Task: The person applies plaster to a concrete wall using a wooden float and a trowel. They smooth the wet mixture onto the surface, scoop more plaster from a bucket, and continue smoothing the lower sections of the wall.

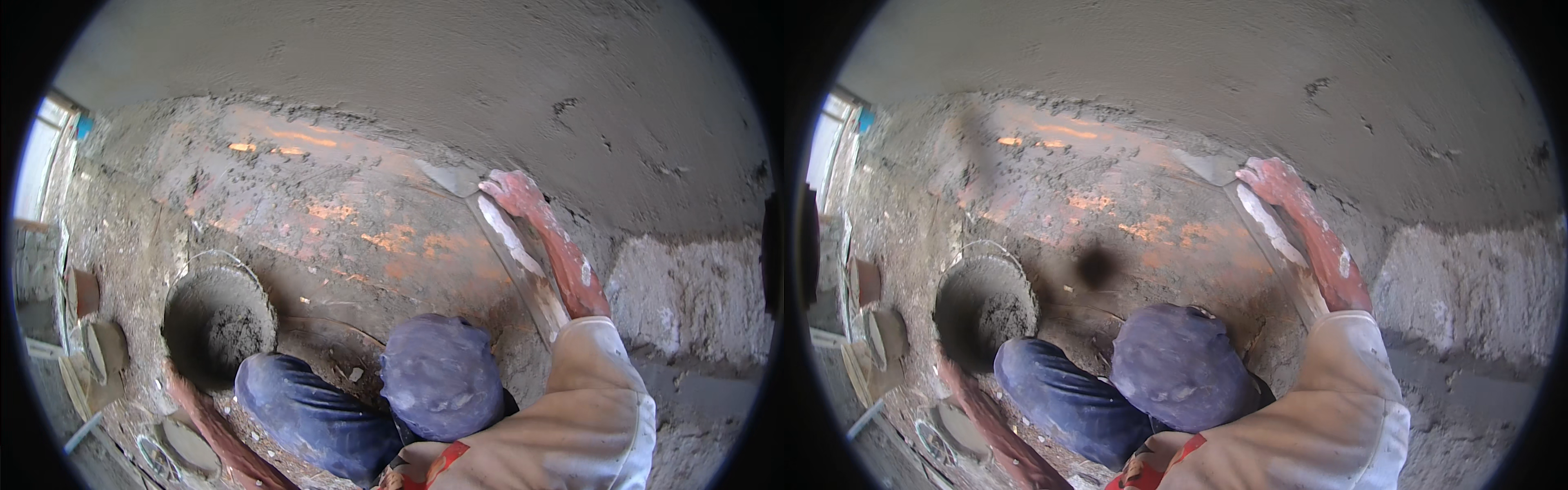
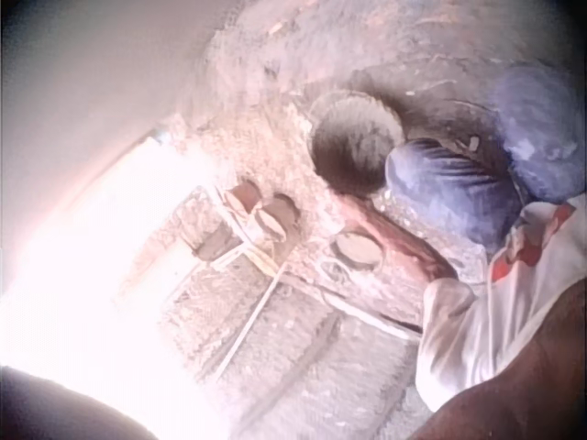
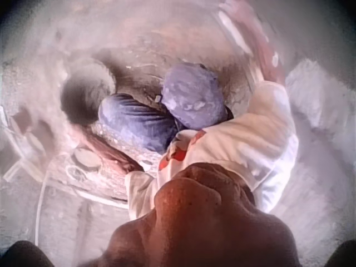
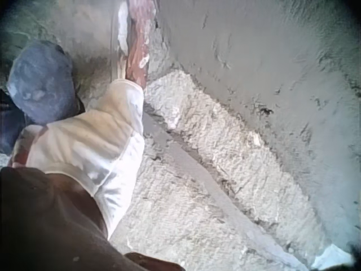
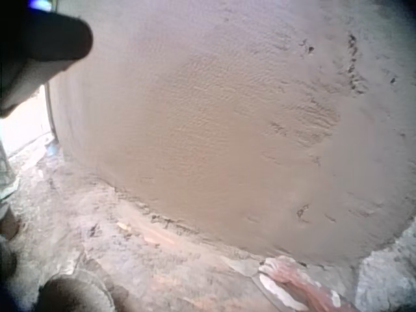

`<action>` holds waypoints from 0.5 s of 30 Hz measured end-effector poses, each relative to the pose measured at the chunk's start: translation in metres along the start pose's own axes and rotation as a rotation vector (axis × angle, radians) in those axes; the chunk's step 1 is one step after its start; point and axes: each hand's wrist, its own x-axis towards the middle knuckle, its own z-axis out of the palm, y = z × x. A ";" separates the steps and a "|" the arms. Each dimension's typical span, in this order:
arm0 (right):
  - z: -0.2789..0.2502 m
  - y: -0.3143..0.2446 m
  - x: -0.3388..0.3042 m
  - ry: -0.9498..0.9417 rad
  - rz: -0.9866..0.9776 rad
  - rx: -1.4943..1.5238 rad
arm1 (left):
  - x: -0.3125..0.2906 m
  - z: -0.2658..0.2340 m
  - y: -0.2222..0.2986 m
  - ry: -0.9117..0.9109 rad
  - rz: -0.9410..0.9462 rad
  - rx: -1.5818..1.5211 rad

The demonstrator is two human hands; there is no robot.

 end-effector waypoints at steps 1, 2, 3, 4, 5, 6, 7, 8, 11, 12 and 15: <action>0.004 0.000 0.001 0.066 -0.017 -0.007 | 0.000 -0.003 0.000 0.010 -0.009 -0.033; 0.006 0.000 0.004 0.130 -0.036 -0.012 | 0.000 -0.006 -0.003 0.022 -0.018 -0.066; 0.003 0.001 0.010 0.068 -0.024 -0.023 | 0.001 -0.009 -0.006 0.035 -0.027 -0.100; 0.007 0.004 0.009 0.118 -0.019 -0.068 | -0.001 -0.005 -0.009 0.035 -0.055 -0.138; 0.012 0.010 0.002 0.172 -0.019 -0.112 | -0.010 0.006 -0.006 0.014 -0.060 -0.163; 0.016 0.004 -0.002 0.231 -0.033 -0.149 | -0.016 0.009 0.001 0.004 -0.056 -0.193; 0.020 -0.002 -0.007 0.266 -0.003 -0.174 | -0.010 0.003 -0.004 -0.021 0.002 -0.155; 0.021 -0.017 -0.016 0.297 0.024 -0.194 | -0.003 -0.005 -0.008 -0.040 0.059 -0.111; 0.030 -0.057 -0.041 0.479 0.004 -0.216 | -0.003 0.008 -0.010 0.055 0.048 -0.076; 0.028 -0.075 -0.050 0.553 -0.048 -0.172 | 0.002 0.014 -0.018 0.020 0.083 -0.087; 0.054 -0.153 -0.056 0.670 -0.331 -0.053 | 0.003 0.007 -0.009 0.046 0.145 -0.046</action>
